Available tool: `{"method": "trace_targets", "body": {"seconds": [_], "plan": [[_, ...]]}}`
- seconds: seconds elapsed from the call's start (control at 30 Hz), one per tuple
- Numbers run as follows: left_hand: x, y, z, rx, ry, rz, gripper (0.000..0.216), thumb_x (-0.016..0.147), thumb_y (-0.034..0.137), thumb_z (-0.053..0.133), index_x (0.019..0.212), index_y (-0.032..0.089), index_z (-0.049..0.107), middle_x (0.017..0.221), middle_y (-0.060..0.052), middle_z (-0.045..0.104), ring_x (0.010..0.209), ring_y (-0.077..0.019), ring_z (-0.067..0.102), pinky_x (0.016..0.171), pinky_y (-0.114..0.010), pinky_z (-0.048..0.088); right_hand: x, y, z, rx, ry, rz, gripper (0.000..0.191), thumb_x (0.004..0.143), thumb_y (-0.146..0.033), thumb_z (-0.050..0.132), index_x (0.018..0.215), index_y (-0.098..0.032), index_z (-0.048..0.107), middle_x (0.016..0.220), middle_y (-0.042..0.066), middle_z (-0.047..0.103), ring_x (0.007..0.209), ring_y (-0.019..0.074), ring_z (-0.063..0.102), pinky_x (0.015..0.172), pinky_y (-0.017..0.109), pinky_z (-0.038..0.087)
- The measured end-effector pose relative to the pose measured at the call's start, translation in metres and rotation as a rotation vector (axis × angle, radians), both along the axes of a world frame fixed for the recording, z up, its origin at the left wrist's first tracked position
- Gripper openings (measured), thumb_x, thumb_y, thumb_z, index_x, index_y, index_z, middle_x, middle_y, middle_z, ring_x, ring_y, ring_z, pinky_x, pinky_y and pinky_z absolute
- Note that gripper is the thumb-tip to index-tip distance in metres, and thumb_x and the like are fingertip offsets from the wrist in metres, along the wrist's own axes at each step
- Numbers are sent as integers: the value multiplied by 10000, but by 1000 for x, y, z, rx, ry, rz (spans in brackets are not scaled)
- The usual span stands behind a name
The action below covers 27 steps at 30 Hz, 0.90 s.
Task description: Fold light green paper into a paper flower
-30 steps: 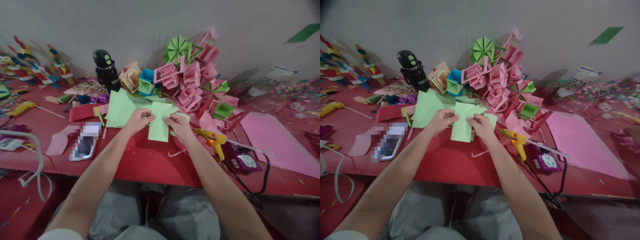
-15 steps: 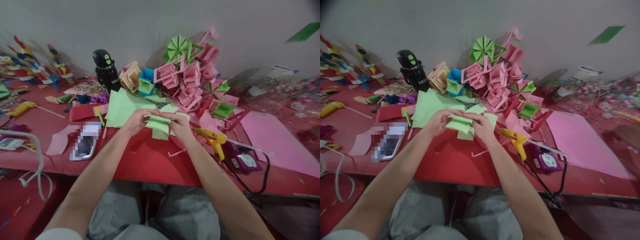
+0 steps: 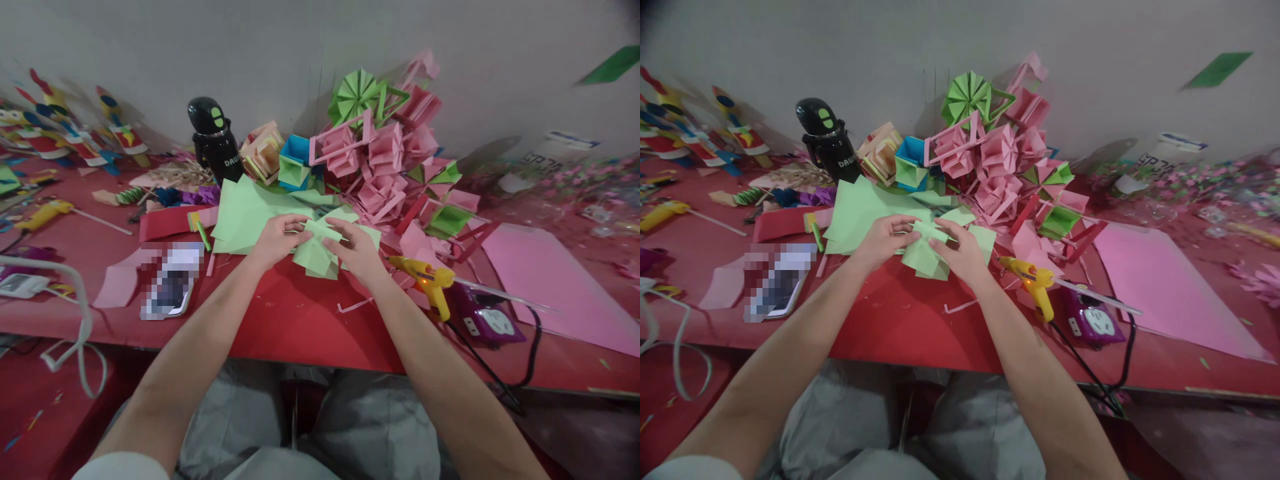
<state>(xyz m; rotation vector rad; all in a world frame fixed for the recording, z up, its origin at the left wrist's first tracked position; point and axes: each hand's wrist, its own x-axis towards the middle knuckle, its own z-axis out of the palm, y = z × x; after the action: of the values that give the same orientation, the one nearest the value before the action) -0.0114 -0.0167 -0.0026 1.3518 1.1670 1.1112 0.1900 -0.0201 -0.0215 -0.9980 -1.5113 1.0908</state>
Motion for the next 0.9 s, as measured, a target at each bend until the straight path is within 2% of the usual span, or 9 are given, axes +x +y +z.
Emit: {"method": "trace_targets", "body": {"seconds": [0.07, 0.17, 0.3, 0.5, 0.67, 0.9], "plan": [[1, 0, 1, -32, -60, -6, 533, 659, 355, 883, 1122, 144, 723, 1002, -91, 711, 814, -175, 665, 668, -283, 554, 1, 3, -4, 35, -68, -31, 482, 759, -413, 798, 1191, -220, 704, 1113, 82, 729, 1054, 255, 665, 882, 395, 552], [1, 2, 0, -89, -165, -39, 485, 691, 413, 865, 1079, 149, 743, 954, -83, 735, 815, -183, 687, 729, -318, 580, 2, 6, -7, 57, -69, -42, 459, 768, -430, 780, 1159, -200, 708, 1054, 79, 737, 916, 230, 681, 825, 391, 560], [-2, 3, -1, -154, -221, -76, 401, 741, 474, 823, 968, 150, 759, 855, -60, 739, 737, -168, 694, 733, -333, 588, 2, 8, -8, 39, -32, -54, 417, 754, -409, 786, 1108, -198, 723, 1060, 77, 754, 894, 224, 694, 814, 386, 567], [-3, 2, 0, -142, -155, -33, 464, 588, 371, 938, 943, 138, 752, 844, -65, 752, 753, -178, 701, 760, -346, 599, 2, 6, -8, 11, -44, -57, 405, 760, -405, 781, 1106, -198, 741, 1021, 66, 764, 824, 205, 695, 757, 362, 571], [-4, 3, -1, -152, -135, -58, 413, 627, 414, 913, 893, 145, 749, 837, -62, 752, 748, -176, 701, 778, -359, 605, 2, 5, -8, 4, -52, -53, 402, 755, -407, 783, 1098, -200, 744, 1005, 60, 769, 806, 197, 692, 753, 355, 573], [-5, 1, 0, -131, -80, -53, 383, 615, 379, 920, 874, 148, 757, 823, -65, 751, 736, -179, 682, 718, -339, 581, 2, 3, -2, -62, -36, 21, 348, 752, -379, 790, 1051, -207, 747, 1015, 57, 773, 836, 200, 705, 767, 351, 575]]}}
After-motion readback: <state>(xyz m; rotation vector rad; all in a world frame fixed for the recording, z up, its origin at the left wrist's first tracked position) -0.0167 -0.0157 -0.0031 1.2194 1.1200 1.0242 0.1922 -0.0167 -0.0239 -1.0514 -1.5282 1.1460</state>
